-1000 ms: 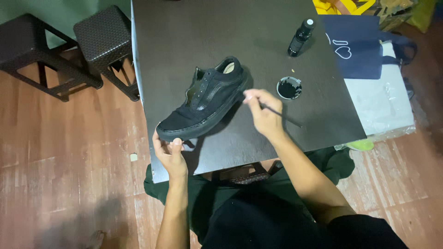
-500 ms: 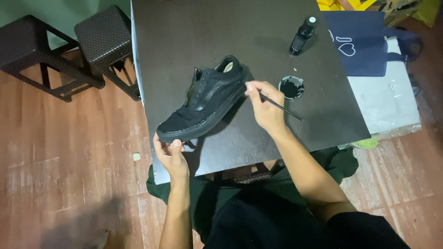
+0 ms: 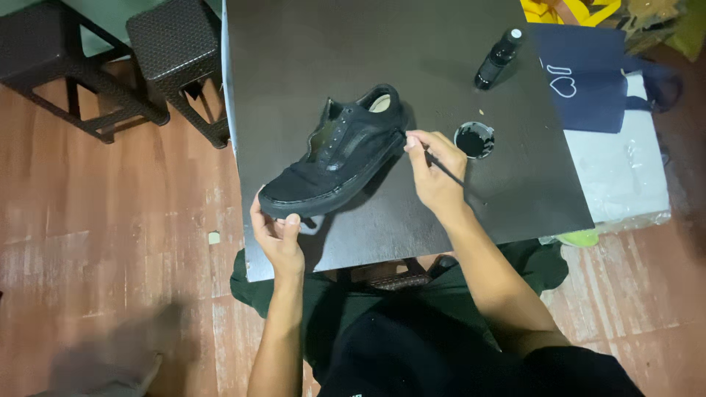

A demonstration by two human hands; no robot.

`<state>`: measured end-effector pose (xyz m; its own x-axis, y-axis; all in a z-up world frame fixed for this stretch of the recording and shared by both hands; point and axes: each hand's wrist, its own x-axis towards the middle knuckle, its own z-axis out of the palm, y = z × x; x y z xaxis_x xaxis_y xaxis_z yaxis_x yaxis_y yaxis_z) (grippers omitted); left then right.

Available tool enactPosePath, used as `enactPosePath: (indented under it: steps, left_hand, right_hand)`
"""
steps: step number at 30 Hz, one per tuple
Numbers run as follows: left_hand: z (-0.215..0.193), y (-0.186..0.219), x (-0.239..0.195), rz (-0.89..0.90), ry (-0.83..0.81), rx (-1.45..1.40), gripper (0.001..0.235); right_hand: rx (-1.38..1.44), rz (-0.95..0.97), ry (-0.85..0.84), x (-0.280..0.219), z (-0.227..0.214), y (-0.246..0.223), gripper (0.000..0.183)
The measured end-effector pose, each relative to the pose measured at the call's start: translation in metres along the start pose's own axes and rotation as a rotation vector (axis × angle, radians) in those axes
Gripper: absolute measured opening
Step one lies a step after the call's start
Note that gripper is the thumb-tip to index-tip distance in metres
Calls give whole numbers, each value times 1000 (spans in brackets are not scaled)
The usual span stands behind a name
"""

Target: The person paints a black shoe with black paint using a small brush. They dip the brush into a small container of paint and apply it to the shoe's upper, toe, and sole edges. The person rotates the shoe to access different areas and continues painting until the end of the clip.

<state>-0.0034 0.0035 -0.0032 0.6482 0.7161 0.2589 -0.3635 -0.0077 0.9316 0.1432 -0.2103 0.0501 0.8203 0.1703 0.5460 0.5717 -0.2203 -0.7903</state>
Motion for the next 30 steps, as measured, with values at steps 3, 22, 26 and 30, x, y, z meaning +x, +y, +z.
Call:
enactPosePath:
  steps: [3, 22, 26, 30]
  left_hand:
    - [-2, -7, -3, 32, -18, -28, 68]
    - [67, 17, 70, -269, 190, -252, 75]
    - [119, 39, 94, -279, 322, -479, 85]
    - [142, 64, 93, -326, 364, -661, 79]
  right_hand:
    - [78, 7, -108, -11, 13, -15, 13]
    - [-211, 135, 254, -9, -101, 19, 10]
    - [-203, 132, 104, 2, -129, 44, 8]
    - [-260, 182, -78, 18, -127, 36, 7]
